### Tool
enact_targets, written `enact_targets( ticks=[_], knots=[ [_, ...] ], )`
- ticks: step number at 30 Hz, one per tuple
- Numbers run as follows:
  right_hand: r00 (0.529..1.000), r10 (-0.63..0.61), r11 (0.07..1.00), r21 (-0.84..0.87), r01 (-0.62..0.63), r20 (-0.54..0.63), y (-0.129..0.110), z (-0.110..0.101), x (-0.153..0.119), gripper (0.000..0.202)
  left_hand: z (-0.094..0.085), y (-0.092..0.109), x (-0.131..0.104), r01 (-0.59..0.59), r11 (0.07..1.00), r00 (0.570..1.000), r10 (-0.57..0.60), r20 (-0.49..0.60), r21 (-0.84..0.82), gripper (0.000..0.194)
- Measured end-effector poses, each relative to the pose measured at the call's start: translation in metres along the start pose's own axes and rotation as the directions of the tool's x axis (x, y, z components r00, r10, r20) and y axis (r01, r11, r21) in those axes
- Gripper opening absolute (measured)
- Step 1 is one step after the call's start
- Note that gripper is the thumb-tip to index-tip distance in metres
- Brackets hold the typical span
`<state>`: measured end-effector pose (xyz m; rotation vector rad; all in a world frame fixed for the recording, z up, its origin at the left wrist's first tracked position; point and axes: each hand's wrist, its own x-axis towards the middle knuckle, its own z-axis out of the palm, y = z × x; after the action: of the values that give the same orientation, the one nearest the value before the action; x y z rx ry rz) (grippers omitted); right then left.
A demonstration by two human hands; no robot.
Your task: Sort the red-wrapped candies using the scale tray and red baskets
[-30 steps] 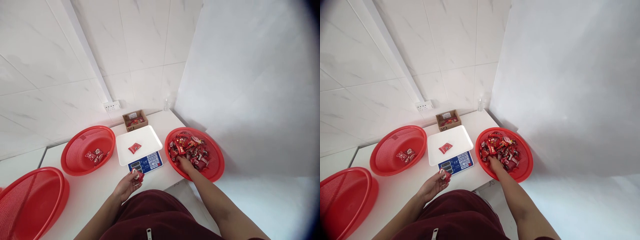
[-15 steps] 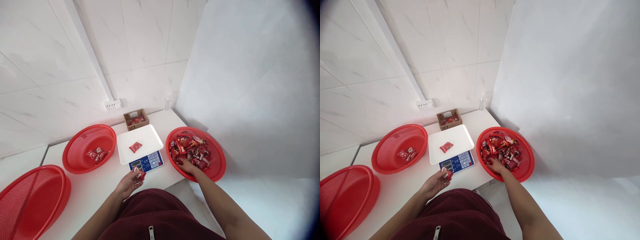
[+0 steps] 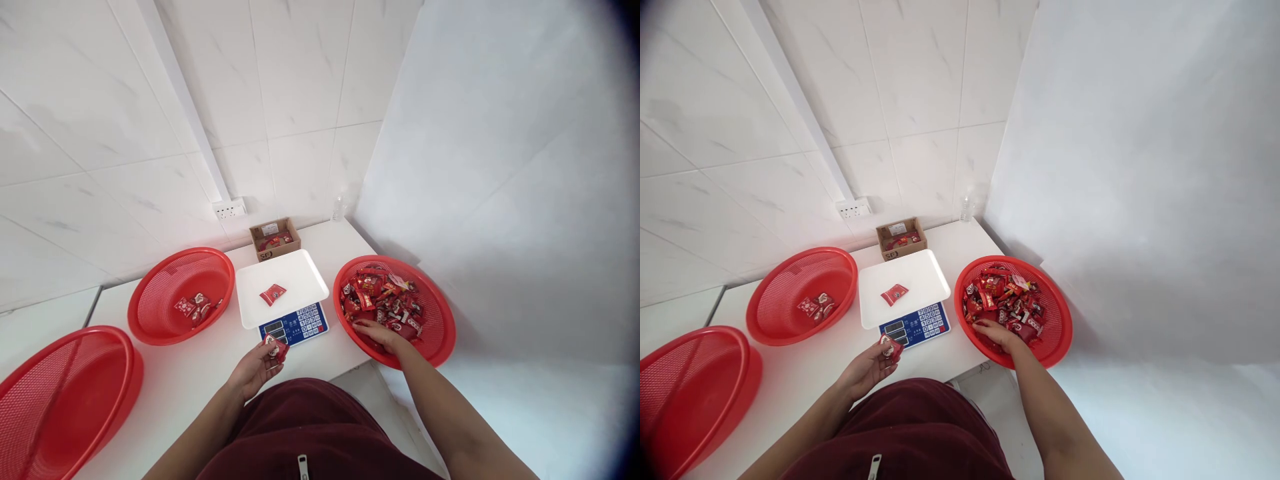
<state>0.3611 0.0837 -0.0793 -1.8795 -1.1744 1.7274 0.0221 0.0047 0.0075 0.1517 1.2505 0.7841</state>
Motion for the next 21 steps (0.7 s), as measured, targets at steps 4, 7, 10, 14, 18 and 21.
enact_targets(
  ticks=[4,7,10,14,18,21],
  knots=[
    [0.992,0.095,0.991,0.082,-0.102,0.088,-0.014,0.001,-0.013,0.051,0.001,-0.001,0.003,0.004,1.0,1.0,-0.004,0.008,0.002,0.017],
    [0.989,0.053,0.998,0.025,-0.057,0.135,-0.022,0.0,-0.02,0.051,0.001,-0.002,0.003,0.005,1.0,1.0,-0.005,0.01,0.003,0.016],
    [0.988,-0.005,0.995,-0.098,0.021,0.157,-0.025,-0.002,-0.022,0.05,0.001,-0.002,0.002,0.006,1.0,1.0,-0.006,0.007,0.0,0.016],
    [0.982,-0.112,0.98,-0.149,0.135,0.153,-0.022,-0.004,-0.019,0.05,0.001,-0.002,0.001,-0.002,1.0,1.0,0.002,-0.002,-0.008,0.016],
    [0.977,-0.149,0.983,-0.084,0.163,0.153,-0.019,-0.003,-0.019,0.049,0.003,-0.002,0.0,0.005,1.0,1.0,-0.005,-0.003,-0.006,0.015],
    [0.982,-0.123,0.992,-0.008,0.125,0.141,-0.018,-0.001,-0.021,0.046,0.004,-0.002,0.0,0.006,1.0,1.0,-0.006,-0.002,-0.001,0.015]
  ],
)
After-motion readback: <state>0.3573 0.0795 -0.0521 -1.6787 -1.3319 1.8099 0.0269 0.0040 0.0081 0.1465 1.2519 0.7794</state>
